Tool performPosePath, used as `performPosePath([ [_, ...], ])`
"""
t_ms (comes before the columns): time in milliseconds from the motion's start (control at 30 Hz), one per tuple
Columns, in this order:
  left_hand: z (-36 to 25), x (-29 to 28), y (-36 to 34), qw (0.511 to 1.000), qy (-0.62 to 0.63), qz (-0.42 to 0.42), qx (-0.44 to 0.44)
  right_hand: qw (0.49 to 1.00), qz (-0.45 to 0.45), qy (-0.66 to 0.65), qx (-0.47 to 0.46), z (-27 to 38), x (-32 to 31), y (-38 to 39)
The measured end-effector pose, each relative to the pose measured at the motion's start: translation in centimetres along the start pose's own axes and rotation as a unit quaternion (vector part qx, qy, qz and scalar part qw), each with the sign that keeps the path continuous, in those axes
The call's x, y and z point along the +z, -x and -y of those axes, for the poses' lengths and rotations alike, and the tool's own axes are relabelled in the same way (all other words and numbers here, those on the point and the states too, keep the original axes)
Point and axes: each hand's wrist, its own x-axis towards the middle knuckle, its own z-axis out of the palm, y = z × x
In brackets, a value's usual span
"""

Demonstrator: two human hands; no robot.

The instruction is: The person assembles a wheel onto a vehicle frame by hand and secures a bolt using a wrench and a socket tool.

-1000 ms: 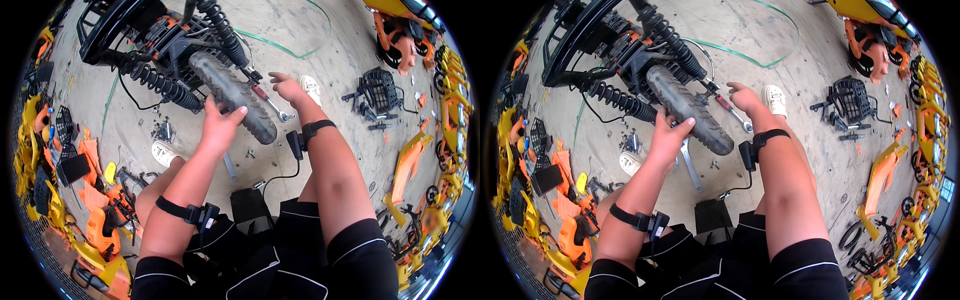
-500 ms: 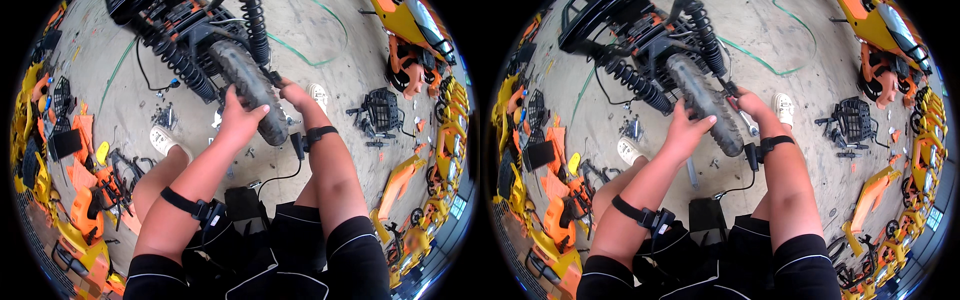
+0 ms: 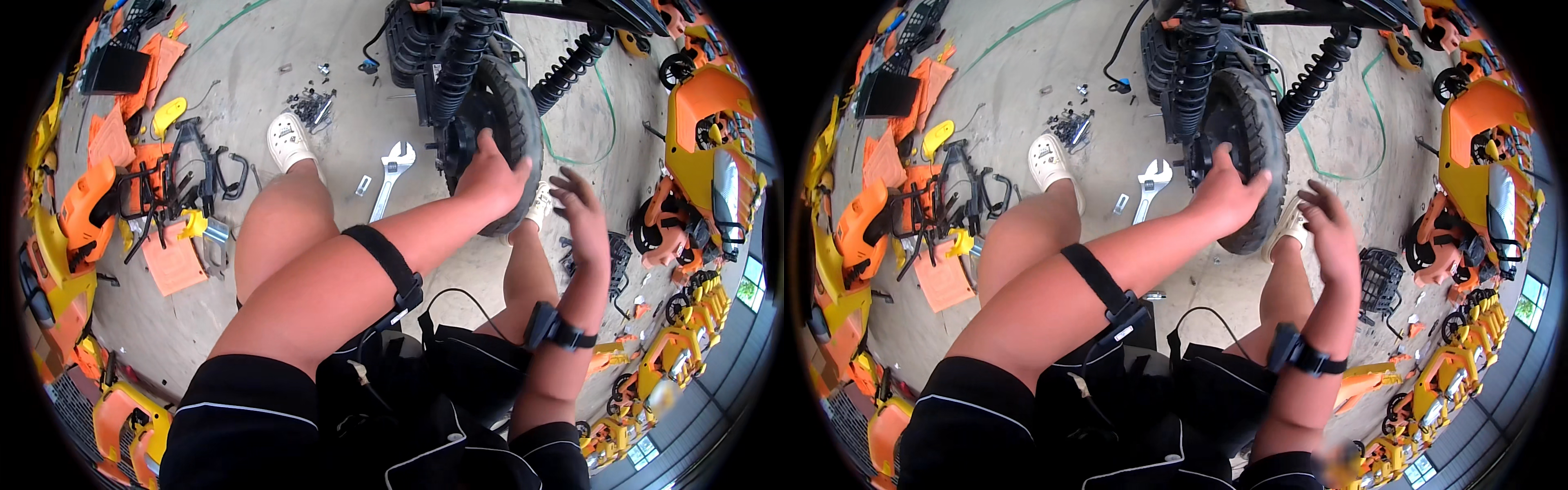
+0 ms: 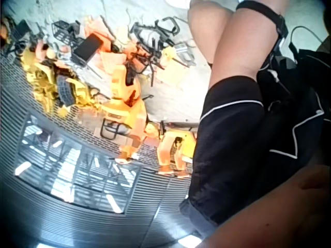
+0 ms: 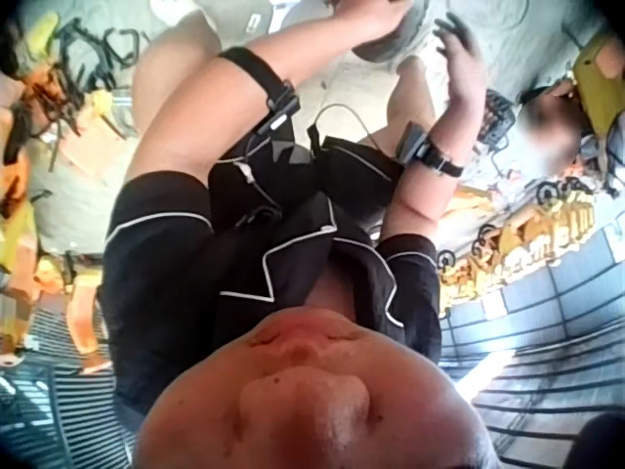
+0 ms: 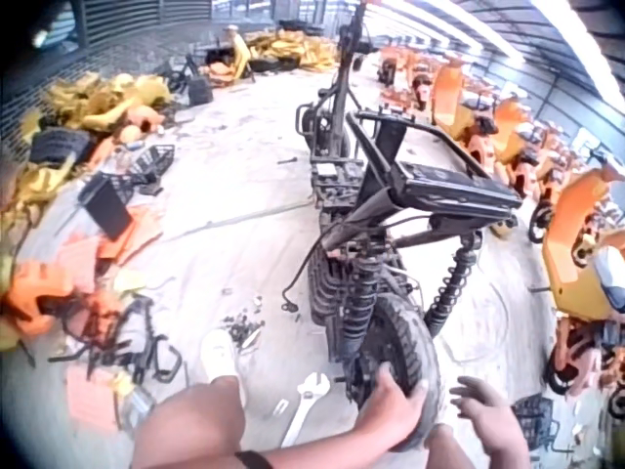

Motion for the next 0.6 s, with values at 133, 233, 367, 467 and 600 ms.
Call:
performPosePath([
  [133,0.9,-1.4,-1.4,0.995,0.033,-0.088,0.016,0.997,-0.045,0.005,-0.058,-3.0,4.9,2.1],
  [233,3.1,-5.6,-4.8,0.993,0.056,-0.101,-0.002,0.984,-0.098,0.100,-0.110,-2.7,5.6,1.3],
  [367,2.8,-10.4,-3.3,0.991,-0.114,-0.068,-0.001,0.984,-0.105,0.087,-0.114,-3.3,5.7,-0.6],
  [467,10.2,-10.6,-5.8,0.935,-0.347,-0.075,0.013,0.984,-0.091,0.110,-0.103,-3.0,6.0,-0.8],
  [600,21.8,-9.8,-8.9,0.866,-0.488,-0.012,-0.103,0.984,-0.101,0.106,-0.106,-4.2,6.4,-1.4],
])
